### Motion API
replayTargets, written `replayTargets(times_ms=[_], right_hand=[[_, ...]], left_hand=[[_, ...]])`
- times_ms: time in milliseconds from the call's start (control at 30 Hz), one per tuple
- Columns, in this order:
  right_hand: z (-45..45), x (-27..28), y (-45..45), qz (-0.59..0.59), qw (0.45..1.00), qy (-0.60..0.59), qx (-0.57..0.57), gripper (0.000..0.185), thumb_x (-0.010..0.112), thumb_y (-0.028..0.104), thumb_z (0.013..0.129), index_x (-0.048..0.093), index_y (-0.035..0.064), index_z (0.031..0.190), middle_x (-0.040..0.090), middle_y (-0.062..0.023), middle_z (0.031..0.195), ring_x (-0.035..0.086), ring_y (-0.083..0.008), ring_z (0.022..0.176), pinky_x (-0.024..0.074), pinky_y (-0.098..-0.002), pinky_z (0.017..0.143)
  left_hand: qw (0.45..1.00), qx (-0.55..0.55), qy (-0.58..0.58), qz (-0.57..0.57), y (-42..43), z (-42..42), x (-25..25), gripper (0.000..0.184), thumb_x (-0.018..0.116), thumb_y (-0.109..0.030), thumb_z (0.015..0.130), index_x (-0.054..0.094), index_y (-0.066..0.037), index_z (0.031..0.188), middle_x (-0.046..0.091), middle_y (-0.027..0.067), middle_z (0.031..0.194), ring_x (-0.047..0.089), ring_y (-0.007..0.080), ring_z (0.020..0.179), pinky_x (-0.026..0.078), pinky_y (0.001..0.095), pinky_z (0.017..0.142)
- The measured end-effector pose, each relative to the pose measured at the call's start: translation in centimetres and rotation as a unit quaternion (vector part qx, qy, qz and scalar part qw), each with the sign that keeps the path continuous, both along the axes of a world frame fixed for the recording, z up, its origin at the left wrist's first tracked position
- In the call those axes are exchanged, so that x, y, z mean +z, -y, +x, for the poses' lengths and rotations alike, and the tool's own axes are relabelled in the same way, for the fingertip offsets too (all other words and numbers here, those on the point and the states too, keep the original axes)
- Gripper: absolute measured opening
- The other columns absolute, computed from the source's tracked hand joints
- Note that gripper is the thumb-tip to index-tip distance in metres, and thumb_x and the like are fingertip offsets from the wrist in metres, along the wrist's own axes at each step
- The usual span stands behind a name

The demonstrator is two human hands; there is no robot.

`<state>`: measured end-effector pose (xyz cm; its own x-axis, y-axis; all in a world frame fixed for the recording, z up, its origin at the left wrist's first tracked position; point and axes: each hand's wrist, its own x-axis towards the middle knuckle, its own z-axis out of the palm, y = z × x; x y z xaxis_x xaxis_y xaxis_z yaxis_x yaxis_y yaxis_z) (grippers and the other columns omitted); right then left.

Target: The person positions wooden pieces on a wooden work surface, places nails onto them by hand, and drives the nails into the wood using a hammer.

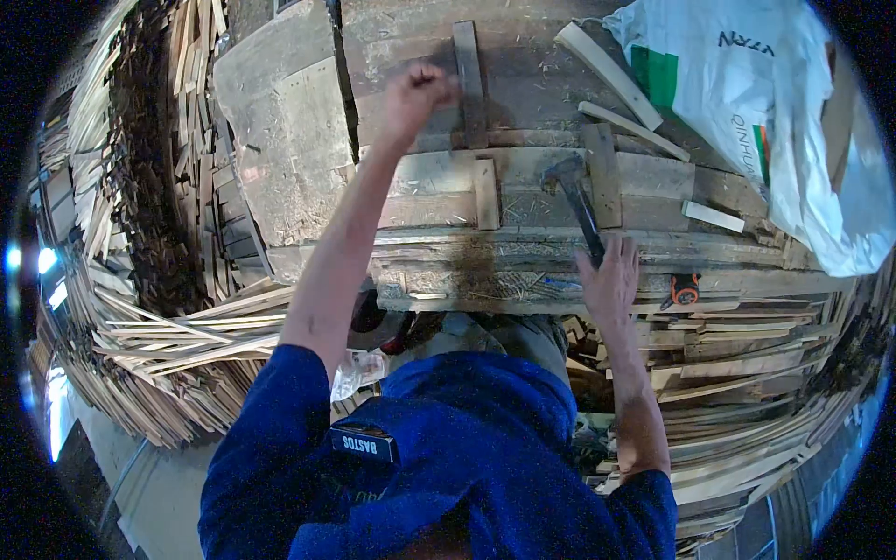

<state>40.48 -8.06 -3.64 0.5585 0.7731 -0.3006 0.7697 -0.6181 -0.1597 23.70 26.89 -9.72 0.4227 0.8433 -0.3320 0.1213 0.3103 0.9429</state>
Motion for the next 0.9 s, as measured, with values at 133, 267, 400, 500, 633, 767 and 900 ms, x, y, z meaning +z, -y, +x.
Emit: replayTargets(times_ms=[133, 267, 400, 500, 633, 767, 900], right_hand=[[1.1, -2.0, 2.0, 0.007, 1.0, -0.011, 0.005, 0.047, 0.071, 0.035, 0.087, 0.059, -0.0001, 0.116, 0.057, -0.0188, 0.118, 0.056, -0.0373, 0.107, 0.0443, -0.0493, 0.086], [2.7, -1.2, 1.2, 0.016, 0.992, -0.123, -0.009, 0.041, 0.07, 0.034, 0.088, 0.058, -0.0012, 0.105, 0.057, -0.0208, 0.106, 0.056, -0.0393, 0.099, 0.044, -0.0496, 0.082], [3.5, 1.0, -0.2, -0.009, 0.974, -0.212, -0.079, 0.031, 0.068, 0.029, 0.091, 0.058, 0.0008, 0.099, 0.058, -0.0137, 0.087, 0.059, -0.0286, 0.077, 0.0456, -0.0411, 0.068], [3.9, 1.3, -0.7, 0.032, 0.907, -0.37, -0.197, 0.026, 0.066, 0.024, 0.093, 0.056, -0.0001, 0.095, 0.052, -0.0064, 0.076, 0.051, -0.0169, 0.068, 0.0435, -0.0351, 0.062], [3.8, 1.8, -2.3, 0.037, 0.903, -0.374, -0.209, 0.023, 0.067, 0.024, 0.093, 0.058, 0.0022, 0.094, 0.05, -0.0019, 0.072, 0.048, -0.0093, 0.065, 0.0409, -0.0303, 0.057], [3.6, 2.4, -6.0, 0.087, 0.886, -0.407, -0.205, 0.016, 0.065, 0.018, 0.094, 0.06, 0.0029, 0.1, 0.049, 0.0038, 0.067, 0.044, -0.0051, 0.054, 0.0351, -0.0236, 0.048], [3.5, 4.4, -12.4, 0.132, 0.889, -0.398, -0.183, 0.018, 0.064, 0.017, 0.095, 0.061, 0.0014, 0.104, 0.05, 0.0035, 0.066, 0.044, -0.0049, 0.054, 0.0356, -0.0227, 0.048]], left_hand=[[0.996, 0.003, -0.021, 0.091, -5.4, 2.1, -2.9, 0.011, 0.077, -0.013, 0.086, 0.072, -0.003, 0.087, 0.07, 0.0016, 0.081, 0.063, 0.0078, 0.078, 0.052, 0.0263, 0.075], [0.988, 0.021, -0.054, 0.146, -6.8, 3.7, -3.9, 0.013, 0.078, -0.015, 0.085, 0.073, -0.003, 0.089, 0.07, 0.0005, 0.08, 0.061, 0.0071, 0.076, 0.05, 0.0241, 0.073], [0.981, 0.028, -0.073, 0.176, -6.3, 3.8, -4.5, 0.015, 0.079, -0.015, 0.085, 0.073, -0.003, 0.09, 0.069, -0.0003, 0.08, 0.058, 0.0065, 0.074, 0.048, 0.0234, 0.071], [0.986, 0.03, -0.05, 0.157, -6.1, 3.8, -5.6, 0.017, 0.079, -0.018, 0.085, 0.072, -0.003, 0.089, 0.07, -0.0016, 0.08, 0.059, 0.0068, 0.073, 0.049, 0.0243, 0.069], [0.976, 0.045, -0.059, 0.205, -5.8, 4.0, -6.3, 0.019, 0.08, -0.02, 0.085, 0.071, -0.003, 0.088, 0.07, 0.0001, 0.08, 0.06, 0.0085, 0.073, 0.05, 0.0265, 0.069], [0.955, 0.059, -0.11, 0.269, -5.2, 4.1, -6.0, 0.022, 0.08, -0.022, 0.084, 0.071, -0.004, 0.09, 0.07, 0.0029, 0.079, 0.06, 0.0103, 0.073, 0.05, 0.0277, 0.071], [0.936, 0.057, -0.119, 0.327, -5.4, 4.0, -7.8, 0.026, 0.079, -0.033, 0.082, 0.07, -0.009, 0.089, 0.07, 0.0087, 0.083, 0.067, 0.0255, 0.077, 0.052, 0.0359, 0.071]])
